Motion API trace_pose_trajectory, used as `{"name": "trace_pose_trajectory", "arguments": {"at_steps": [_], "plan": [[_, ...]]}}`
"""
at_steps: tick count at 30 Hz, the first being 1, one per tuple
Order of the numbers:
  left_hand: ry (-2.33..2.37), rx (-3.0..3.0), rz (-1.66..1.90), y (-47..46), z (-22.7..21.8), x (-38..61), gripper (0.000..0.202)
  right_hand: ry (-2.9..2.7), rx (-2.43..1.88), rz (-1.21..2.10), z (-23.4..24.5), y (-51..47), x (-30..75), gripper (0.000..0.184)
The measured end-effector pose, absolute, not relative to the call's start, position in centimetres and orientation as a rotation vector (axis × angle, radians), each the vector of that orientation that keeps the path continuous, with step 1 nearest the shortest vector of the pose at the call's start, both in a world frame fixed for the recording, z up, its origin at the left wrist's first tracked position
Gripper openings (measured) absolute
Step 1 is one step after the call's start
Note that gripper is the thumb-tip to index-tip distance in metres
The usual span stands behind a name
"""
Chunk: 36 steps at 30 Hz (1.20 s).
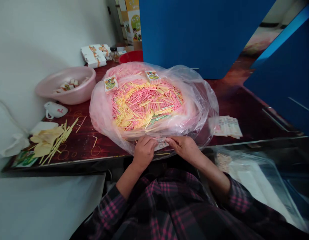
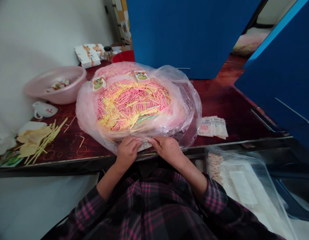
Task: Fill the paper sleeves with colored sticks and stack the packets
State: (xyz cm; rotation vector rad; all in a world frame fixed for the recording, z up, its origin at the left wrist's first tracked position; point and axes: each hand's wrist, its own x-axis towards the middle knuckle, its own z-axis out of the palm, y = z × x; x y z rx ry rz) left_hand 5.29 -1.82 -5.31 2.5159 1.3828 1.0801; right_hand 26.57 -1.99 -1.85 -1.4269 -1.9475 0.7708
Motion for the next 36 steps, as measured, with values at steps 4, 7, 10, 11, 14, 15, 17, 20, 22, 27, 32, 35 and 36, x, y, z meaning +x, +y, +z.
{"name": "trace_pose_trajectory", "arguments": {"at_steps": [4,7,10,11,14,15,17,20,22,27,32,35,36], "plan": [[1.322,2.594,1.179,-2.1,-4.9,5.8,0.028,-1.831,-1.475,0.926,-1.3,-1.5,26.5,0.050],[1.322,2.613,1.174,-1.9,-5.0,6.2,0.025,-1.763,-1.454,1.012,-1.9,-1.2,26.2,0.035],[1.296,2.589,1.120,-1.7,-5.3,6.4,0.023,-1.714,-1.442,0.949,-3.0,-1.1,26.0,0.028],[1.290,2.586,1.117,-1.7,-5.3,6.5,0.022,-1.705,-1.425,0.900,-3.3,-1.1,26.1,0.026],[1.309,2.572,1.188,-2.3,-4.8,6.5,0.018,-1.754,-1.315,0.759,-3.0,-1.5,26.7,0.023],[1.324,2.561,1.226,-2.5,-4.4,6.5,0.018,-1.788,-1.267,0.724,-2.6,-1.6,27.0,0.021],[1.359,2.522,1.280,-2.8,-3.3,6.6,0.022,-1.848,-1.166,0.663,-1.3,-1.8,27.5,0.019],[1.337,2.395,1.254,-2.5,-1.3,6.7,0.024,-1.868,-1.046,0.587,0.8,-1.4,27.8,0.012],[1.299,2.224,1.207,-1.9,-0.1,6.7,0.016,-1.813,-1.018,0.598,1.8,-0.7,27.4,0.010],[1.349,1.799,1.146,-0.1,1.7,6.0,0.014,-1.573,-1.011,1.147,2.5,1.3,24.9,0.030],[1.369,1.730,1.125,0.3,2.3,4.9,0.028,-1.468,-1.098,1.338,2.0,2.1,22.7,0.045],[1.321,1.610,1.125,0.4,2.5,4.5,0.020,-1.526,-1.155,1.232,2.0,2.5,21.9,0.055],[1.283,1.559,1.124,0.5,2.6,4.4,0.020,-1.567,-1.146,1.178,2.0,2.6,21.7,0.057]]}}
